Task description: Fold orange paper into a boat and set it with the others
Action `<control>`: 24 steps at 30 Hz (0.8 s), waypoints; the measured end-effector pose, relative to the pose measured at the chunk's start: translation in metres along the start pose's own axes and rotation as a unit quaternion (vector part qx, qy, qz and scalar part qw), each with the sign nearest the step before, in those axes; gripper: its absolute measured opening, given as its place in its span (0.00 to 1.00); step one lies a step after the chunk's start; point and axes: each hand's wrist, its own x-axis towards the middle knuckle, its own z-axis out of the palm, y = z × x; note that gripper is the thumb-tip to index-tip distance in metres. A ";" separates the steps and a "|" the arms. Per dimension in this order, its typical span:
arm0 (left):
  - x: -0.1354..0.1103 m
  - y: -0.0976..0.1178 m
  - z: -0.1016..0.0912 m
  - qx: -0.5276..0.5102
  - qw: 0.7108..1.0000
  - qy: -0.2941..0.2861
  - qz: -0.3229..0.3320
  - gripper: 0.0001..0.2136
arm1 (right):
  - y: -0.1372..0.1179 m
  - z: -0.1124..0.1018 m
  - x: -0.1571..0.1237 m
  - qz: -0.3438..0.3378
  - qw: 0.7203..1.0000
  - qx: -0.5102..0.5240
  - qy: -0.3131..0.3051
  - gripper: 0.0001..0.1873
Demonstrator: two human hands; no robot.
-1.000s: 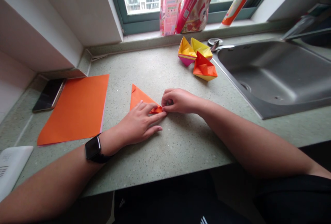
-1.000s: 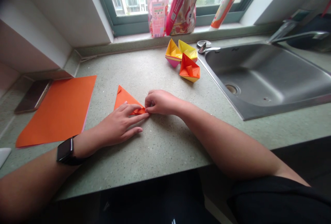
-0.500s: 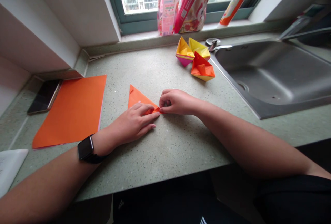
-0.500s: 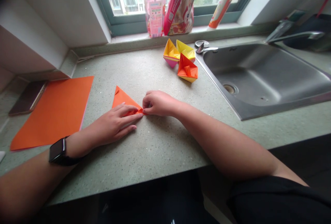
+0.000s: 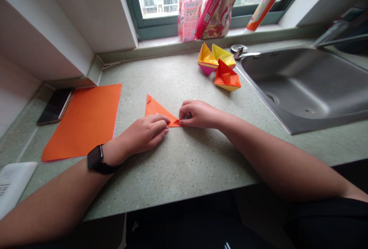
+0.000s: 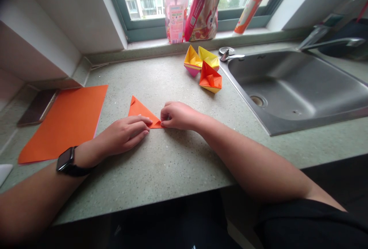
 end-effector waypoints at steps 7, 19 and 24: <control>-0.001 0.003 0.006 0.063 0.998 -0.019 0.018 0.16 | 0.006 0.003 0.001 -0.005 1.000 -0.009 0.015 0.07; 0.001 0.008 0.019 0.122 0.991 -0.049 0.000 0.23 | 0.005 -0.002 0.000 -0.016 0.999 -0.017 -0.032 0.04; 0.002 0.008 0.024 0.147 0.988 -0.043 -0.001 0.26 | 0.005 -0.005 -0.002 -0.002 0.999 -0.036 -0.036 0.03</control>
